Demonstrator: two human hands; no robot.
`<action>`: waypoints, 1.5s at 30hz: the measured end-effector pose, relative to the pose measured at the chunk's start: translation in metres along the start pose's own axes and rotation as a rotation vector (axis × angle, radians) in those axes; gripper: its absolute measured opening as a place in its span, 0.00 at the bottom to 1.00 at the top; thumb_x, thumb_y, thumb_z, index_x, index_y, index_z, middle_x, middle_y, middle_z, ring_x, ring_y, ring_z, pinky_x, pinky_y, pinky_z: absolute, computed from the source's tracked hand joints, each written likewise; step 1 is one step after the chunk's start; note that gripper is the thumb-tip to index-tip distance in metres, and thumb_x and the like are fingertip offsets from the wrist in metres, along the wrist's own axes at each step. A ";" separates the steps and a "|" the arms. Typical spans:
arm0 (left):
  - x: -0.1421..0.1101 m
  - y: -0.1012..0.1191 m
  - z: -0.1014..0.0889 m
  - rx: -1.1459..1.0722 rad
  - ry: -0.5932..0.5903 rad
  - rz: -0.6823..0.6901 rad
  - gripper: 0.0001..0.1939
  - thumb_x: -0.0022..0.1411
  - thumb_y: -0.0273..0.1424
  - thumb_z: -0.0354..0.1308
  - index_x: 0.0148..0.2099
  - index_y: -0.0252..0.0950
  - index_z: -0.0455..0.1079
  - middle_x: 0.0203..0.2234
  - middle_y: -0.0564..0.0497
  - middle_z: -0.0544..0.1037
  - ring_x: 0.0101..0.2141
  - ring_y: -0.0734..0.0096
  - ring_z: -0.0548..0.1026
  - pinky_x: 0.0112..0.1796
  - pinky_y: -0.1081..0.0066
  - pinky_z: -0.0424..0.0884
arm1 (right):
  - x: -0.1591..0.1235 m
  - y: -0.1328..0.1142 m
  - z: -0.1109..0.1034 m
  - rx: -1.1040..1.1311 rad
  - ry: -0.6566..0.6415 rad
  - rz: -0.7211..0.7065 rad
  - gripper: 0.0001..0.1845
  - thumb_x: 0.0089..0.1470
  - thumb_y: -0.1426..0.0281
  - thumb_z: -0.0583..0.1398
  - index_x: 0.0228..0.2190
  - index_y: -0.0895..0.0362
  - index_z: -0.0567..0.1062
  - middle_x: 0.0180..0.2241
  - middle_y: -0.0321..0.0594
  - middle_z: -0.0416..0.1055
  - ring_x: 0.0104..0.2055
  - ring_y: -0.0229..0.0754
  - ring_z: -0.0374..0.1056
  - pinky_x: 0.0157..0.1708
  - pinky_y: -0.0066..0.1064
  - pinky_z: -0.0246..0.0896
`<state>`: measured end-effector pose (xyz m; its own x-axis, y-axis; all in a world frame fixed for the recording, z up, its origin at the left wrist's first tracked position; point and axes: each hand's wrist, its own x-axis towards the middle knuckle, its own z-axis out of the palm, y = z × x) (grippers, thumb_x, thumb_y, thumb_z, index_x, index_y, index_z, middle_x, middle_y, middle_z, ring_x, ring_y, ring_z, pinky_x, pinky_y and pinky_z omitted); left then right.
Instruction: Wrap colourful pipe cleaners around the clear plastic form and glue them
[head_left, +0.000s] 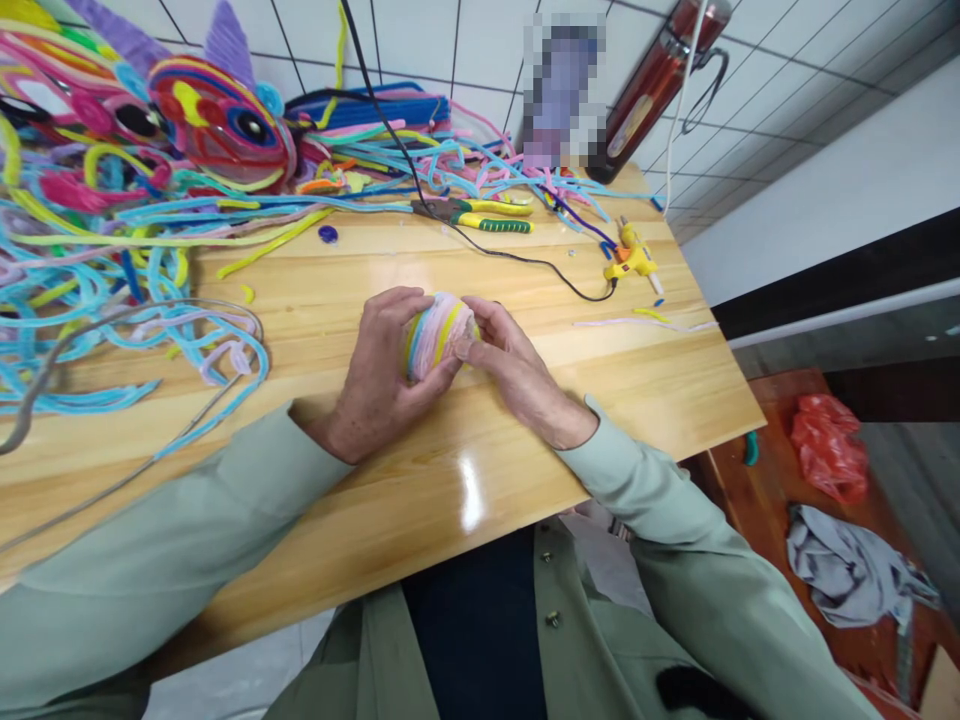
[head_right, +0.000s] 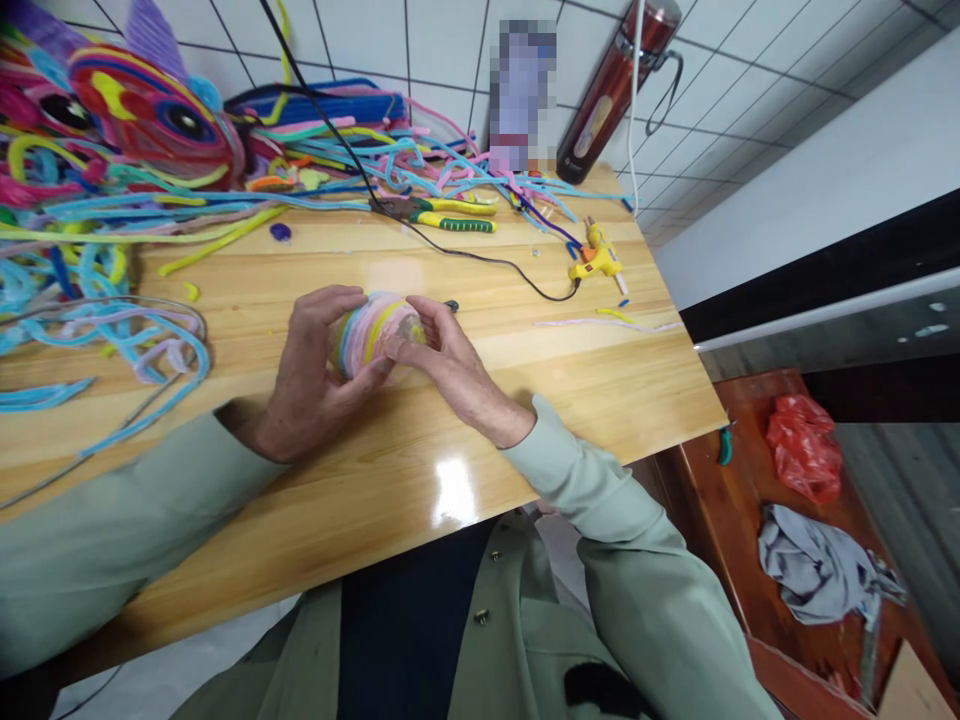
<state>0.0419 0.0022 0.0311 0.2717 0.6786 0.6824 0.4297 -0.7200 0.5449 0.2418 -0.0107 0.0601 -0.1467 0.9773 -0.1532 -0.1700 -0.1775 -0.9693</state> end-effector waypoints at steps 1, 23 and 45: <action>0.000 0.000 0.000 0.000 -0.005 0.000 0.29 0.76 0.42 0.66 0.72 0.46 0.62 0.61 0.40 0.74 0.64 0.46 0.75 0.64 0.41 0.78 | 0.000 -0.001 0.001 0.011 0.001 0.008 0.33 0.51 0.58 0.76 0.56 0.48 0.74 0.64 0.40 0.79 0.71 0.50 0.71 0.75 0.47 0.65; 0.001 -0.009 0.002 -0.061 0.046 -0.052 0.26 0.72 0.42 0.67 0.68 0.48 0.69 0.61 0.42 0.76 0.64 0.40 0.76 0.62 0.34 0.76 | 0.032 -0.069 -0.138 -0.369 0.569 -0.386 0.28 0.60 0.39 0.67 0.30 0.51 0.76 0.28 0.35 0.74 0.30 0.39 0.71 0.37 0.35 0.72; 0.000 -0.013 -0.002 -0.015 0.072 -0.143 0.22 0.76 0.45 0.62 0.66 0.46 0.66 0.58 0.45 0.77 0.62 0.49 0.79 0.62 0.36 0.80 | 0.062 0.000 -0.069 -1.336 -0.233 -0.494 0.10 0.74 0.70 0.56 0.44 0.51 0.78 0.43 0.47 0.78 0.48 0.55 0.69 0.58 0.51 0.67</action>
<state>0.0350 0.0117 0.0251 0.1460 0.7628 0.6299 0.4464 -0.6190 0.6462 0.2998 0.0580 0.0375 -0.5180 0.8416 0.1527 0.7535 0.5335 -0.3842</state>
